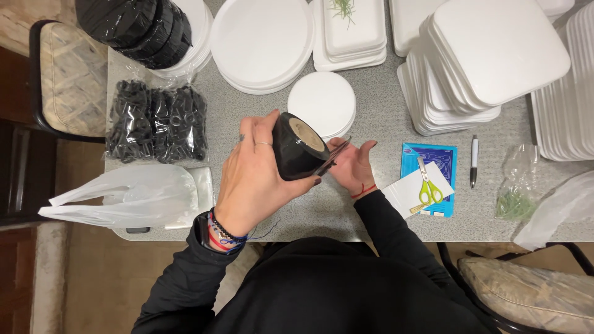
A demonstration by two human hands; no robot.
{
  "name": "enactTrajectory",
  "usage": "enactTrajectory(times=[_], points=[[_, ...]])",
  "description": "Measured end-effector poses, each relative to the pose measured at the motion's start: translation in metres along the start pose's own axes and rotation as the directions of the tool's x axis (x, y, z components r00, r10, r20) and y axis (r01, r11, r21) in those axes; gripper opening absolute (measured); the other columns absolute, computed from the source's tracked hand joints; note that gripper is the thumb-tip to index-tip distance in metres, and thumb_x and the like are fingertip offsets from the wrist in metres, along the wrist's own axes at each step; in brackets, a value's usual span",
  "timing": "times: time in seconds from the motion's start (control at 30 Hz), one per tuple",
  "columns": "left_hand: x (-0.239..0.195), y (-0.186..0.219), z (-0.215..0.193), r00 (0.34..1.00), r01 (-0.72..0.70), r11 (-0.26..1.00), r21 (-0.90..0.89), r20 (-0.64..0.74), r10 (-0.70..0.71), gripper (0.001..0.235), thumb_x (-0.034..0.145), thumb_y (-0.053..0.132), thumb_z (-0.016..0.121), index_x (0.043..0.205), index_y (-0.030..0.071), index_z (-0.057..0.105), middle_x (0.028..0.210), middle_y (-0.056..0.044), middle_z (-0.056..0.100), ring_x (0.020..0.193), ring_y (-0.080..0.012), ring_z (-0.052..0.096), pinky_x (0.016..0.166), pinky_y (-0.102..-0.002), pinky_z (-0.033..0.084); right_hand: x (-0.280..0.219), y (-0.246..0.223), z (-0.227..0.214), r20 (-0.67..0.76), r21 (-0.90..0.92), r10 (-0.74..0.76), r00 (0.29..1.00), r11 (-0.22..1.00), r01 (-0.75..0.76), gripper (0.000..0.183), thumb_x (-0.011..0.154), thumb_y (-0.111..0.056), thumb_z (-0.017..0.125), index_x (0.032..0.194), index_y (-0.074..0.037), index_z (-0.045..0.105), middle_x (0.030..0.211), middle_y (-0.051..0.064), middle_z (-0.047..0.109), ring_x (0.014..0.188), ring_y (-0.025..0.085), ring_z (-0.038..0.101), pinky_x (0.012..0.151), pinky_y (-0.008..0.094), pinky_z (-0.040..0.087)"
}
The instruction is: Wrapping foam plates and containers with black plastic film and securing them with tape.
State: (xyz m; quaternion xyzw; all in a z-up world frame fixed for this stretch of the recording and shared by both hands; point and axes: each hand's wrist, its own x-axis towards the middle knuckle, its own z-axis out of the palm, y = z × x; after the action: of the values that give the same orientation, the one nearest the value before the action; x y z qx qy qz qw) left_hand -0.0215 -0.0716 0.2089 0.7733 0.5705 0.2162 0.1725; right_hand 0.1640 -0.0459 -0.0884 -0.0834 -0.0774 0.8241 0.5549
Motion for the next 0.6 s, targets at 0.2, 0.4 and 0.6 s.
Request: enactTrajectory(times=[0.2, 0.4, 0.6], points=[[0.001, -0.002, -0.001, 1.0, 0.018, 1.0, -0.003, -0.009, -0.018, 0.11, 0.058, 0.037, 0.098, 0.142, -0.004, 0.04, 0.128, -0.023, 0.05, 0.102, -0.043, 0.067, 0.079, -0.047, 0.057, 0.009, 0.01, -0.021, 0.08, 0.103, -0.102, 0.992, 0.99, 0.093, 0.075, 0.092, -0.071, 0.061, 0.104, 0.003, 0.063, 0.109, 0.014, 0.066, 0.115, 0.028, 0.06, 0.111, 0.047, 0.046], [0.0, -0.01, 0.002, 0.995, 0.098, 0.995, -0.03, -0.023, -0.099, 0.11, 0.059, 0.038, 0.098, 0.143, -0.003, 0.04, 0.127, -0.022, 0.051, 0.101, -0.0418, 0.067, 0.08, -0.047, 0.057, 0.008, 0.007, 0.05, -0.235, -0.431, -0.454, 0.859, 0.841, 0.327, 0.05, 0.104, -0.05, 0.054, 0.095, -0.002, 0.062, 0.089, 0.008, 0.064, 0.085, 0.019, 0.062, 0.082, 0.034, 0.052], [0.001, -0.025, 0.005, 0.989, 0.138, 0.987, -0.086, -0.037, -0.141, 0.109, 0.06, 0.039, 0.097, 0.143, -0.005, 0.041, 0.129, -0.023, 0.05, 0.105, -0.0398, 0.065, 0.085, -0.046, 0.056, 0.01, 0.002, 0.026, -0.21, -0.725, -0.697, 0.685, 0.582, 0.369, 0.041, 0.11, -0.039, 0.055, 0.086, -0.005, 0.058, 0.081, -0.004, 0.056, 0.076, 0.005, 0.048, 0.071, 0.022, 0.043]])
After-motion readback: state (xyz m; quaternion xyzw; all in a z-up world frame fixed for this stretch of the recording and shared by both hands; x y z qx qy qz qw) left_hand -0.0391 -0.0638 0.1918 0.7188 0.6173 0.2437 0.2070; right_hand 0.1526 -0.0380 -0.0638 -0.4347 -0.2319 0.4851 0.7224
